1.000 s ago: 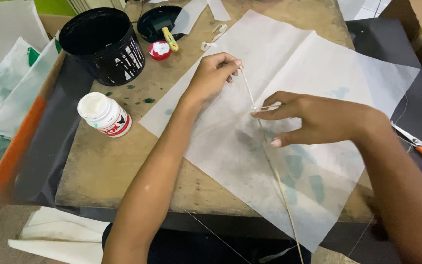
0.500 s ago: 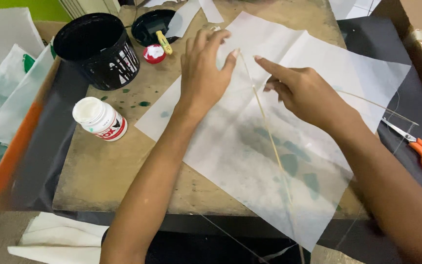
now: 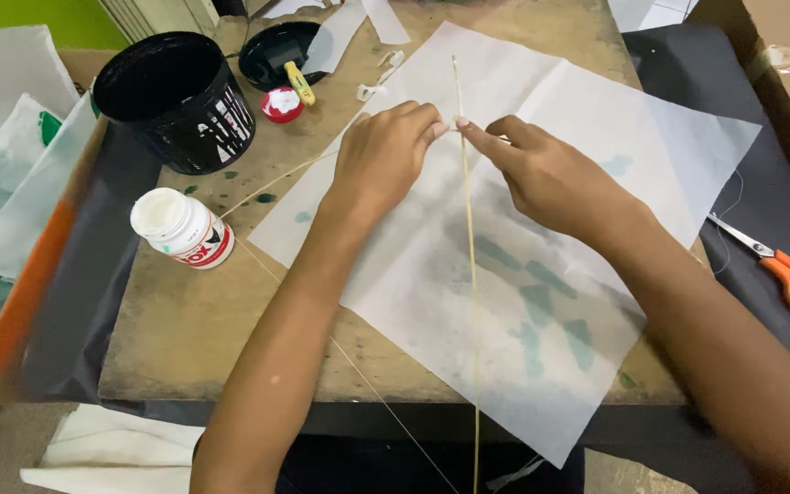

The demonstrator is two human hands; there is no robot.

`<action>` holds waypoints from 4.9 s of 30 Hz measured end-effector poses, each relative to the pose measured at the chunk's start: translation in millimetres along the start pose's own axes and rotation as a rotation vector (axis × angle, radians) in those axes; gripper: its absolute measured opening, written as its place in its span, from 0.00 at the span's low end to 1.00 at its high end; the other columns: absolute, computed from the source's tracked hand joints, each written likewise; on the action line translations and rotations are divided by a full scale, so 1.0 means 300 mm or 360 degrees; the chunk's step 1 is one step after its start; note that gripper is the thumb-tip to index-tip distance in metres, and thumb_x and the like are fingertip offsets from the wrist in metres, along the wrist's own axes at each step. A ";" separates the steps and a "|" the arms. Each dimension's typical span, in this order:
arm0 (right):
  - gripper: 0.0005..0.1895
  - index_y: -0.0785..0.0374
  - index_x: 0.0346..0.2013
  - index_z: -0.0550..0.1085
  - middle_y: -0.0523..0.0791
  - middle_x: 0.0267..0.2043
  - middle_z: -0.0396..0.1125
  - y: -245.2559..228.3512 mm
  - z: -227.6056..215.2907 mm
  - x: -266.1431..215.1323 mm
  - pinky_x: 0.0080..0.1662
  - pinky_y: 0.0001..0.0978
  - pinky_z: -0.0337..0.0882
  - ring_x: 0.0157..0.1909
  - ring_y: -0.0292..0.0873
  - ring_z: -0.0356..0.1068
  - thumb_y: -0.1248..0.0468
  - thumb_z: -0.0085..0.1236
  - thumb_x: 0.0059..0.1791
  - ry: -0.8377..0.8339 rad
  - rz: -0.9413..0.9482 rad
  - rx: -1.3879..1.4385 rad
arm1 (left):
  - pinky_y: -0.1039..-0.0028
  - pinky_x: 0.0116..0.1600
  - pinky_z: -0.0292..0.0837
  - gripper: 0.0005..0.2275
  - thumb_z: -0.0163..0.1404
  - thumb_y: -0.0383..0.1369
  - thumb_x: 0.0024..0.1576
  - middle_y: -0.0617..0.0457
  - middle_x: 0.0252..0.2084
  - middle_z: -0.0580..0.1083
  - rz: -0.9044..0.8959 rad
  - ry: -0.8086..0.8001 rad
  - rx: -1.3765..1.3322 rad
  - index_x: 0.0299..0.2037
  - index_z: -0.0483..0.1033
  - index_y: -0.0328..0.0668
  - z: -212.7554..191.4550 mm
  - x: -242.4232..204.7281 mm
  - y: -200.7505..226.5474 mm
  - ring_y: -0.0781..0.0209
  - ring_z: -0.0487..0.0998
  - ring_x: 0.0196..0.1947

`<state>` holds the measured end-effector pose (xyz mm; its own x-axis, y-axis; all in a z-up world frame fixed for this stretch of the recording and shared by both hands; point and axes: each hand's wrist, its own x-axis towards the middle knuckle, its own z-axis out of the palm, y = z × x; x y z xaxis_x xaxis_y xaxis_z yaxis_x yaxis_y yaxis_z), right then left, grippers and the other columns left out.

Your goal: Assembling a kite by painting the sail, applying glue, and attaching bamboo sticks for the frame

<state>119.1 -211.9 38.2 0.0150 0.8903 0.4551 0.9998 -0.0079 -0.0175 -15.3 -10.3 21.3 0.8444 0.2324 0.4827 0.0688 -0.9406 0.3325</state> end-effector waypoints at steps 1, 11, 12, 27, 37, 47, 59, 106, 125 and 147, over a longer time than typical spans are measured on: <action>0.25 0.60 0.67 0.70 0.52 0.51 0.68 -0.005 0.002 0.005 0.42 0.43 0.76 0.40 0.53 0.74 0.75 0.45 0.55 -0.0043 -0.0021 -0.0074 | 0.55 0.45 0.72 0.13 0.36 0.42 0.69 0.55 0.31 0.74 0.0007 0.0009 0.0050 0.42 0.74 0.55 0.013 0.005 -0.015 0.49 0.81 0.34; 0.30 0.47 0.67 0.71 0.50 0.71 0.58 -0.013 -0.063 -0.001 0.57 0.56 0.69 0.62 0.58 0.68 0.75 0.47 0.53 -0.0292 0.0010 0.0086 | 0.53 0.42 0.74 0.11 0.40 0.40 0.68 0.53 0.29 0.74 -0.0040 -0.0027 -0.0020 0.38 0.75 0.51 -0.017 -0.007 -0.015 0.45 0.81 0.32; 0.31 0.53 0.69 0.68 0.52 0.67 0.61 -0.015 -0.062 0.000 0.55 0.52 0.71 0.58 0.57 0.71 0.77 0.47 0.53 -0.0185 -0.0018 0.0113 | 0.51 0.40 0.74 0.11 0.41 0.39 0.67 0.50 0.29 0.75 -0.0034 -0.0035 -0.0052 0.38 0.75 0.49 -0.043 -0.011 0.004 0.42 0.81 0.32; 0.41 0.64 0.76 0.59 0.49 0.48 0.75 0.062 -0.174 -0.023 0.48 0.43 0.71 0.45 0.54 0.74 0.87 0.43 0.48 0.0092 -0.0028 0.0228 | 0.60 0.34 0.61 0.04 0.50 0.35 0.65 0.58 0.36 0.72 0.0380 0.0451 0.0051 0.43 0.76 0.49 -0.091 -0.013 0.126 0.51 0.73 0.32; 0.46 0.58 0.76 0.59 0.55 0.56 0.63 0.024 -0.052 -0.013 0.40 0.49 0.70 0.35 0.59 0.65 0.81 0.43 0.42 -0.0035 -0.0225 -0.0375 | 0.57 0.33 0.66 0.05 0.49 0.32 0.65 0.57 0.38 0.76 0.0183 0.0220 -0.0175 0.39 0.76 0.45 -0.078 -0.008 0.035 0.48 0.76 0.33; 0.47 0.44 0.66 0.70 0.55 0.77 0.46 0.026 -0.114 -0.006 0.45 0.58 0.67 0.60 0.62 0.62 0.86 0.43 0.37 -0.0469 -0.0299 0.0050 | 0.55 0.32 0.66 0.05 0.48 0.33 0.64 0.57 0.38 0.75 0.0089 0.0053 -0.0096 0.39 0.77 0.46 -0.048 -0.009 0.001 0.47 0.76 0.34; 0.27 0.69 0.71 0.60 0.57 0.55 0.67 -0.031 -0.239 -0.014 0.54 0.42 0.72 0.49 0.51 0.69 0.75 0.52 0.57 0.0090 -0.0047 0.0735 | 0.60 0.31 0.62 0.05 0.47 0.31 0.65 0.58 0.35 0.74 0.0081 0.0093 -0.0243 0.37 0.75 0.45 -0.108 -0.017 0.038 0.52 0.72 0.30; 0.34 0.64 0.72 0.56 0.54 0.73 0.57 -0.129 -0.103 0.023 0.66 0.47 0.57 0.71 0.57 0.57 0.56 0.48 0.53 -0.0489 0.0571 0.0594 | 0.68 0.34 0.60 0.06 0.44 0.30 0.65 0.59 0.34 0.73 0.0193 0.0192 -0.0513 0.36 0.71 0.44 -0.229 -0.040 0.137 0.59 0.69 0.31; 0.18 0.53 0.52 0.65 0.51 0.56 0.61 -0.159 0.411 0.291 0.51 0.58 0.51 0.59 0.55 0.53 0.51 0.42 0.50 -0.0184 0.0172 0.0159 | 0.71 0.38 0.64 0.05 0.44 0.24 0.58 0.59 0.35 0.75 0.0167 0.0180 -0.0660 0.34 0.71 0.45 -0.223 -0.037 0.132 0.61 0.72 0.34; 0.37 0.35 0.76 0.48 0.34 0.79 0.44 -0.129 -0.370 -0.048 0.65 0.41 0.54 0.62 0.46 0.52 0.56 0.45 0.53 -0.1430 0.0672 0.0371 | 0.65 0.34 0.62 0.05 0.45 0.31 0.65 0.59 0.36 0.74 0.0109 0.0106 -0.0430 0.37 0.72 0.45 -0.161 -0.027 0.104 0.56 0.71 0.31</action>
<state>81.4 -275.1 131.2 0.2553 0.8485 -0.4634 0.8864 -0.3969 -0.2383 -45.7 -29.7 66.9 0.8046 0.1948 0.5609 -0.1391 -0.8565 0.4970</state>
